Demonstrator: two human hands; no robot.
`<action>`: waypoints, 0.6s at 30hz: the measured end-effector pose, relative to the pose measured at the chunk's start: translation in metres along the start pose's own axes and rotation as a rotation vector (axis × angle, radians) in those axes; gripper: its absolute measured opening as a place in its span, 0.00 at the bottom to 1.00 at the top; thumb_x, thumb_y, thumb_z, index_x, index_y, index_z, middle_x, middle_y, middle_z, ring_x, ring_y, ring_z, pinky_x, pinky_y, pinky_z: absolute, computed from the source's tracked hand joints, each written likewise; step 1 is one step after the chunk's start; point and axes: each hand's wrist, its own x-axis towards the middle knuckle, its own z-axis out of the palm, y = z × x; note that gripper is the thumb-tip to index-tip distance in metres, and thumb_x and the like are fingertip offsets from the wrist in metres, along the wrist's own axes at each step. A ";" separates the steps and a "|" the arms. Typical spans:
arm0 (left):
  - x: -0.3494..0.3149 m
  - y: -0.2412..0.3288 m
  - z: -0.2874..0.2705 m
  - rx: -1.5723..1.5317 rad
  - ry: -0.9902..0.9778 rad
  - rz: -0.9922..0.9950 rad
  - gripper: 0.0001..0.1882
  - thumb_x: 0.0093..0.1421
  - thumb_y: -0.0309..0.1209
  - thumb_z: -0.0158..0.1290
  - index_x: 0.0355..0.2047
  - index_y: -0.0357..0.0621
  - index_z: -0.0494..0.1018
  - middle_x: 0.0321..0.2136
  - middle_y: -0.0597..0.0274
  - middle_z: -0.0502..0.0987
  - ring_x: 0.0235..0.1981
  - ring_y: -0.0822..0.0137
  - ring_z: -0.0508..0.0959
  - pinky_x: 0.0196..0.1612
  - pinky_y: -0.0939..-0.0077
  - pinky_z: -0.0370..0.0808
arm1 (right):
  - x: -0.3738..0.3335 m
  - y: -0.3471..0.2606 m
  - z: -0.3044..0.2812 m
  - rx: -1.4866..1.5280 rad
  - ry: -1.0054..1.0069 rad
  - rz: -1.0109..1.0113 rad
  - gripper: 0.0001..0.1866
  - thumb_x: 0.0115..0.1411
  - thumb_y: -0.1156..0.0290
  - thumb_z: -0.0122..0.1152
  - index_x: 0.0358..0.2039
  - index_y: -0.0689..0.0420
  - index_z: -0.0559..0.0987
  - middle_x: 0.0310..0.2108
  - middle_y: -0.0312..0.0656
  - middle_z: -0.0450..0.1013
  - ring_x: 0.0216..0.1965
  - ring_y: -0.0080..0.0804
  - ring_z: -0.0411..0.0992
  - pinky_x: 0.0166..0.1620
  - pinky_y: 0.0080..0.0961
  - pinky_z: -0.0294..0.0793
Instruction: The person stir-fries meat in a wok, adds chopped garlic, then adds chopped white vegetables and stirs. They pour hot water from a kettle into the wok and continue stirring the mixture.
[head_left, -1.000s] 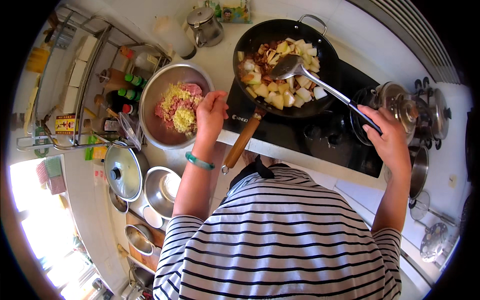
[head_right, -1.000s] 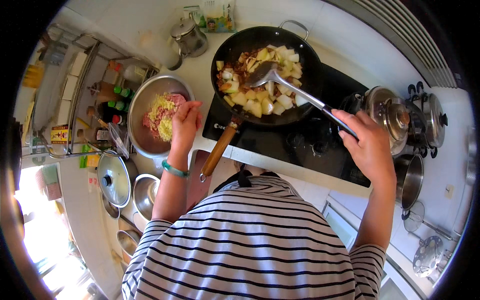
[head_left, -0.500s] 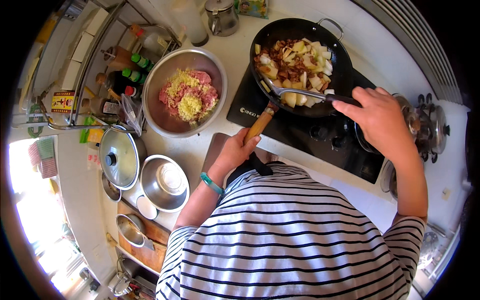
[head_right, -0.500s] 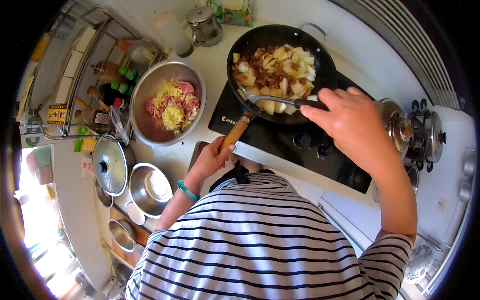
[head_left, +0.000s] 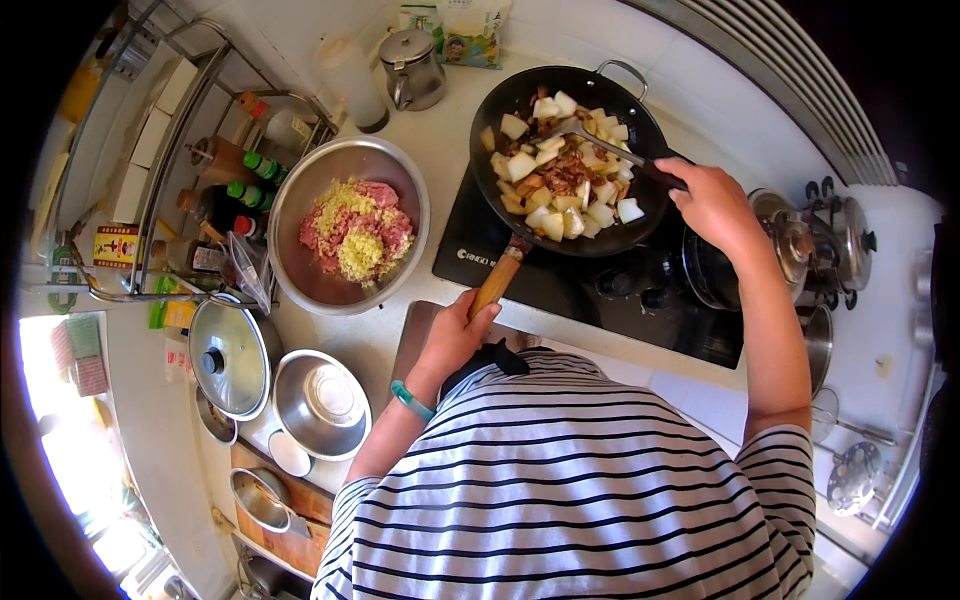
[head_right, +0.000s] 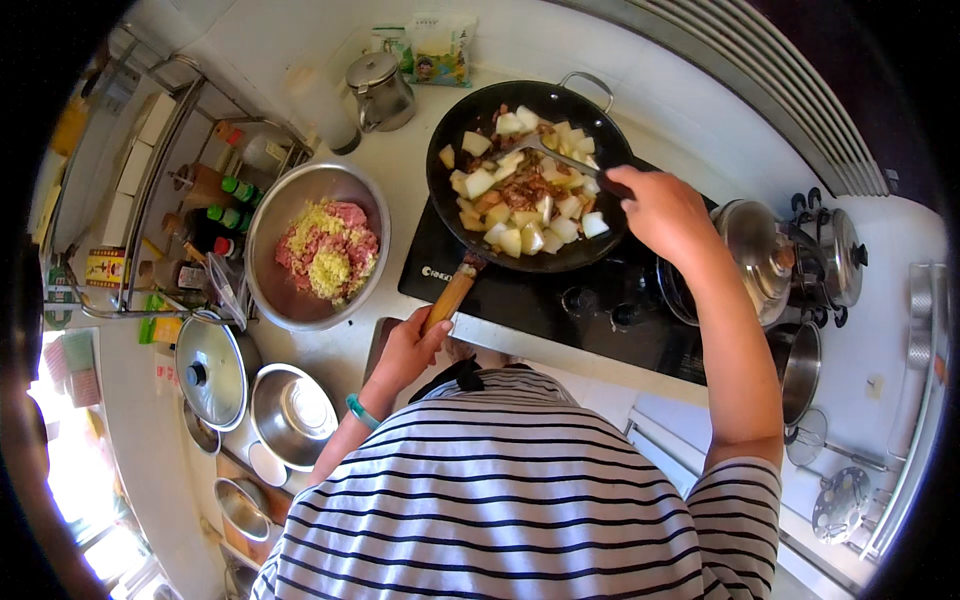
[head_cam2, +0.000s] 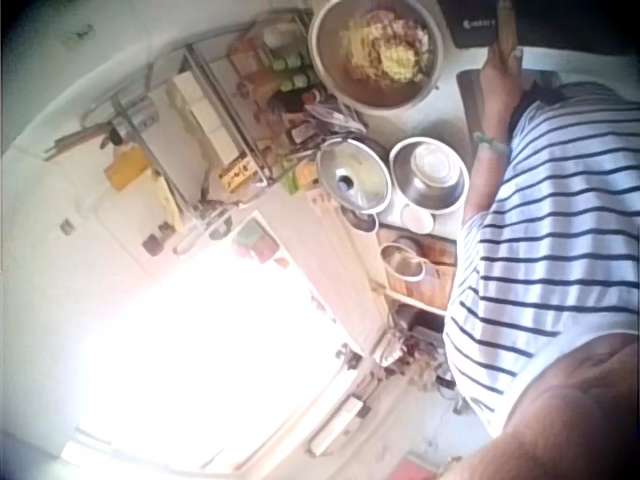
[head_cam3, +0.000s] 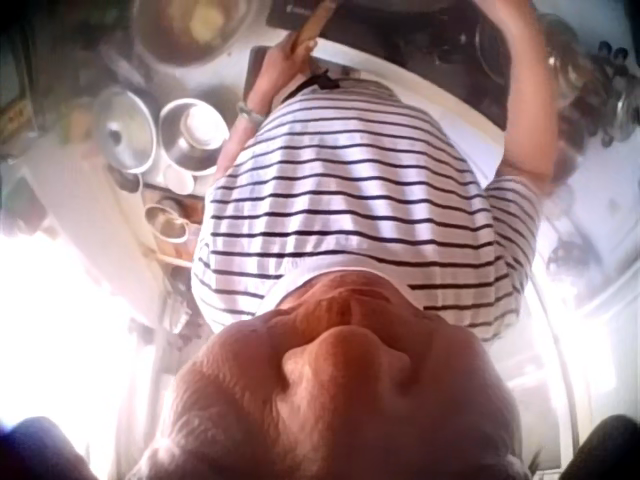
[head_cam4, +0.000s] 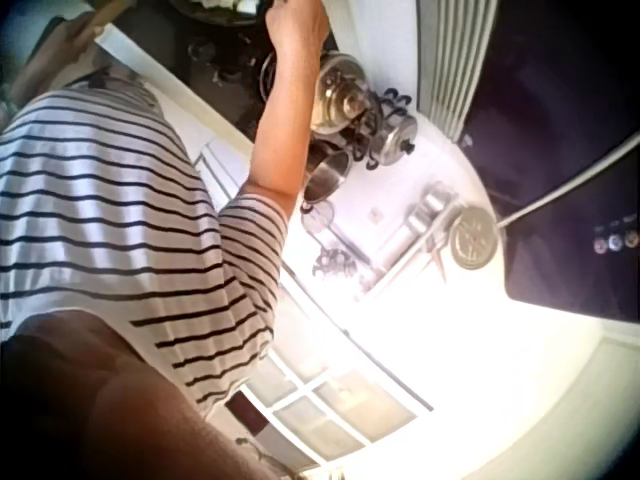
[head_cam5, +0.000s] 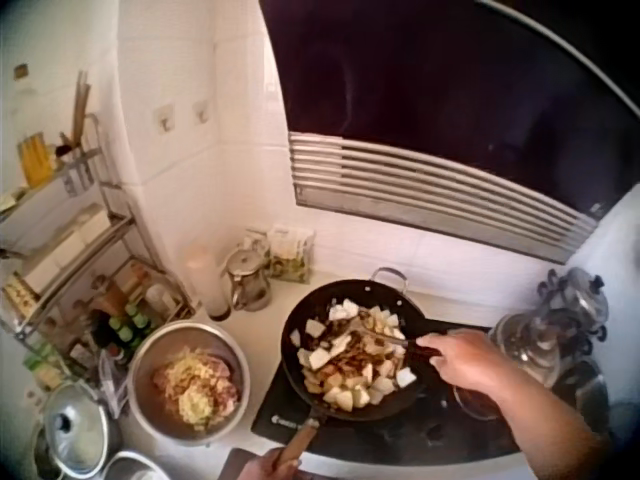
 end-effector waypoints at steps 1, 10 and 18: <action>0.000 0.000 0.000 -0.001 0.009 0.006 0.28 0.63 0.45 0.53 0.54 0.35 0.68 0.22 0.55 0.77 0.20 0.68 0.77 0.26 0.74 0.73 | -0.007 0.012 0.000 0.043 0.003 0.021 0.20 0.58 0.73 0.57 0.52 0.49 0.75 0.41 0.53 0.76 0.45 0.51 0.73 0.49 0.39 0.72; -0.004 0.009 0.000 -0.095 0.003 -0.009 0.23 0.64 0.41 0.54 0.52 0.36 0.69 0.21 0.63 0.75 0.20 0.74 0.74 0.25 0.79 0.72 | -0.103 0.048 0.002 0.345 0.014 -0.004 0.22 0.57 0.78 0.59 0.53 0.52 0.75 0.38 0.50 0.76 0.32 0.43 0.73 0.40 0.29 0.71; -0.003 0.009 -0.002 -0.121 -0.030 -0.060 0.23 0.65 0.40 0.53 0.53 0.37 0.69 0.22 0.64 0.74 0.19 0.77 0.71 0.24 0.82 0.70 | -0.149 0.056 -0.050 0.384 -0.017 0.083 0.22 0.55 0.80 0.60 0.52 0.56 0.76 0.37 0.47 0.77 0.31 0.32 0.72 0.39 0.23 0.70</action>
